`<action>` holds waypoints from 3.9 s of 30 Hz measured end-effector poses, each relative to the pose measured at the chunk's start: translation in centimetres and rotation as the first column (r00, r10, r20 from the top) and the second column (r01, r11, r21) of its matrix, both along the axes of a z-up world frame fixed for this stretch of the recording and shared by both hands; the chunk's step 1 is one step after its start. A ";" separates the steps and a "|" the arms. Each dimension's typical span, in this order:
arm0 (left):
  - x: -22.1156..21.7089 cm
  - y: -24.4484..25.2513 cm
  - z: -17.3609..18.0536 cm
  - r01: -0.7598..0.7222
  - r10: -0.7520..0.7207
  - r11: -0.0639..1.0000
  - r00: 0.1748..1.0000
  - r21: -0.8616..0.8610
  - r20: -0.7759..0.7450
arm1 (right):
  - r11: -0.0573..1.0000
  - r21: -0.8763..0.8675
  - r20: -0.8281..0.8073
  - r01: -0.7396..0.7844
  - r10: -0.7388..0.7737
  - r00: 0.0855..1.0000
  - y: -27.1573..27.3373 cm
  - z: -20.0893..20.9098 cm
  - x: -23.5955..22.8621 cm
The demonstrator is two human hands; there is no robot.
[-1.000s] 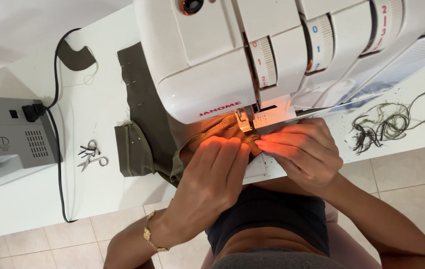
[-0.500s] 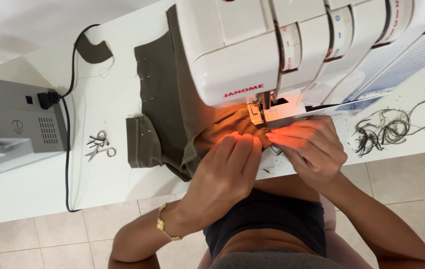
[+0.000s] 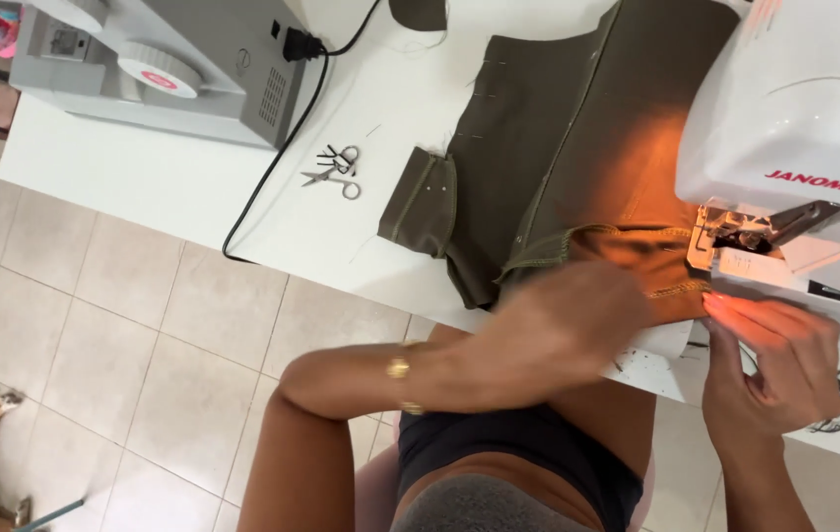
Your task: Using a serger machine to finish the edges of fabric pieces.
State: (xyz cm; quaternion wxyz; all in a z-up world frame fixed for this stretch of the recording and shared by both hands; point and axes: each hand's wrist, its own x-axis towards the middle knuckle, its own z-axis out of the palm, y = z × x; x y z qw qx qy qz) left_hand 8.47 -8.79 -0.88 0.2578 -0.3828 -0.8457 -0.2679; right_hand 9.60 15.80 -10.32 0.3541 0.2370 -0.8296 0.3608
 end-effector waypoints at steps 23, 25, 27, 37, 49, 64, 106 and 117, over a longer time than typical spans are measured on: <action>-4.4 4.4 -0.5 0.060 -0.013 0.917 0.992 -0.394 0.123 | 0.998 0.053 -0.071 0.025 -0.021 0.997 4.0 1.7 -5.1; -4.3 6.5 0.6 0.080 -0.083 0.966 0.996 -0.247 -0.004 | 0.999 0.043 -0.067 0.032 -0.029 0.997 4.1 1.7 -5.2; -5.4 7.4 0.2 0.040 -0.026 0.975 0.997 -0.219 0.067 | 0.999 0.015 -0.067 0.044 -0.043 0.997 4.2 1.8 -5.5; -8.3 7.4 0.5 0.096 -0.098 0.935 0.995 -0.341 0.013 | 0.976 0.211 -0.161 0.053 -0.019 0.987 5.8 2.1 -7.1; -9.2 8.1 -1.7 0.026 -0.032 0.946 0.999 -0.323 -0.015 | 0.966 0.259 -0.184 0.022 0.027 0.983 6.5 1.4 -8.4; -9.4 7.5 -2.8 0.082 -0.054 0.951 0.994 -0.298 0.100 | 0.955 0.292 -0.164 0.055 -0.007 0.986 6.4 0.5 -8.0; -11.3 7.3 -2.6 0.285 -0.279 0.945 0.959 -0.162 0.058 | 0.973 0.227 -0.145 0.045 -0.012 0.989 7.1 0.3 -7.6; -11.4 7.0 -2.9 0.252 -0.244 0.950 0.968 -0.186 0.067 | 0.964 0.259 -0.176 0.066 -0.020 0.984 6.9 -0.1 -7.9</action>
